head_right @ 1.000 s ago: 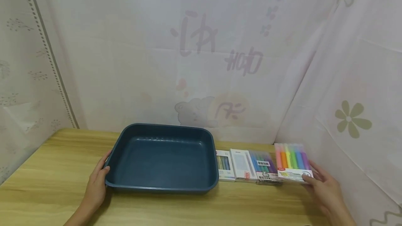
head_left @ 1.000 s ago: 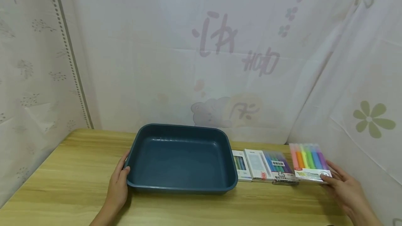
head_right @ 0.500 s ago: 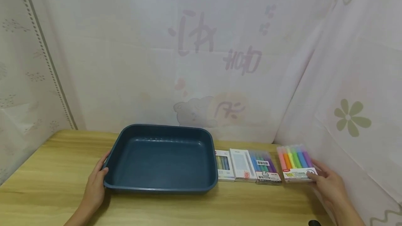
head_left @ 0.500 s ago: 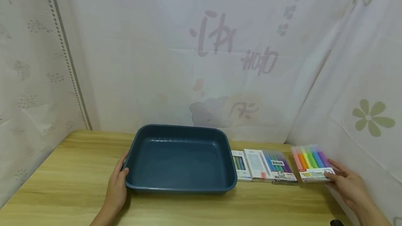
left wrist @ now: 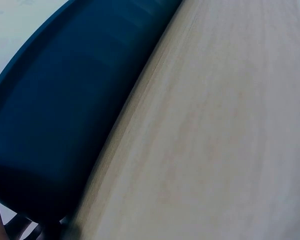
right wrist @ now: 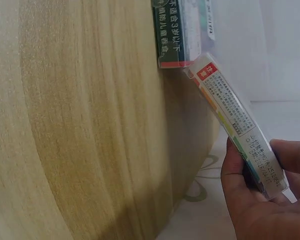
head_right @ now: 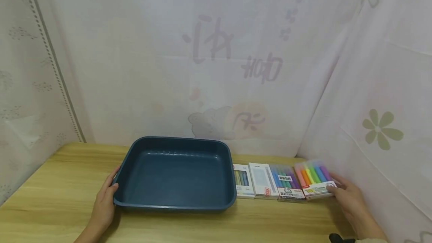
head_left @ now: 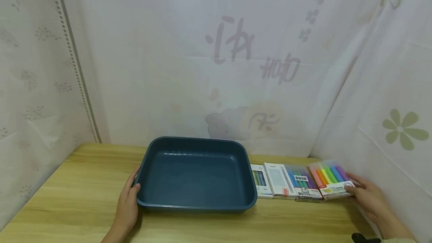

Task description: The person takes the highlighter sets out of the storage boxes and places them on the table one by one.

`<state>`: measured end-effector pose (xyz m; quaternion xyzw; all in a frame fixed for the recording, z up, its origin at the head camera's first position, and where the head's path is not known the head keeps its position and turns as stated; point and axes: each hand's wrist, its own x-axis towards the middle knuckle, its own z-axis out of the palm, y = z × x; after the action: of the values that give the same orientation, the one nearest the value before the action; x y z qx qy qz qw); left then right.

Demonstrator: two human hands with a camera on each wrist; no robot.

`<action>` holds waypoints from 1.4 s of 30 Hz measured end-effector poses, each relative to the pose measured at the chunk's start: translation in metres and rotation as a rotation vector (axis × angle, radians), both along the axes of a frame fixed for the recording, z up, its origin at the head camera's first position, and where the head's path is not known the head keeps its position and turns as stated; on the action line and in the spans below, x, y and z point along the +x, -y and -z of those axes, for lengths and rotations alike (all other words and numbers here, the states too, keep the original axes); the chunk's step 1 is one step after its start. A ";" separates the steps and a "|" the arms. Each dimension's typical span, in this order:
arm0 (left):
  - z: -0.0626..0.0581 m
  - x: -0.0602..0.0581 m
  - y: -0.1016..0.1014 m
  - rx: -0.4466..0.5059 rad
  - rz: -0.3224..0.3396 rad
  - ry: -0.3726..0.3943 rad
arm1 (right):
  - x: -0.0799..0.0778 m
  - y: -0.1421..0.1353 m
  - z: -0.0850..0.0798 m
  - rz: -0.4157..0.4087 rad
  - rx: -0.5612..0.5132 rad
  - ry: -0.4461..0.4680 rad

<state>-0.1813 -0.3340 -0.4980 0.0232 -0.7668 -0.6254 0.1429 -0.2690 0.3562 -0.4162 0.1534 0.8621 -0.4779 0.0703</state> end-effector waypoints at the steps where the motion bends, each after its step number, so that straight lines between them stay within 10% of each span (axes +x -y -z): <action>1: 0.000 0.000 0.000 -0.002 -0.002 -0.007 | -0.001 0.000 0.000 -0.001 -0.012 0.012; 12: -0.001 0.001 0.001 -0.008 0.000 -0.014 | -0.009 -0.003 0.006 -0.002 -0.053 0.007; 23: -0.002 0.001 -0.003 -0.018 0.001 -0.003 | -0.011 -0.004 0.020 -0.035 0.175 -0.059; 42: -0.006 0.004 -0.007 -0.038 -0.024 0.008 | -0.009 -0.008 0.032 0.032 0.196 0.102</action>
<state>-0.1775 -0.3270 -0.4923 0.0321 -0.7787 -0.6089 0.1478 -0.2784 0.3640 -0.4484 0.1971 0.8975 -0.3838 0.0909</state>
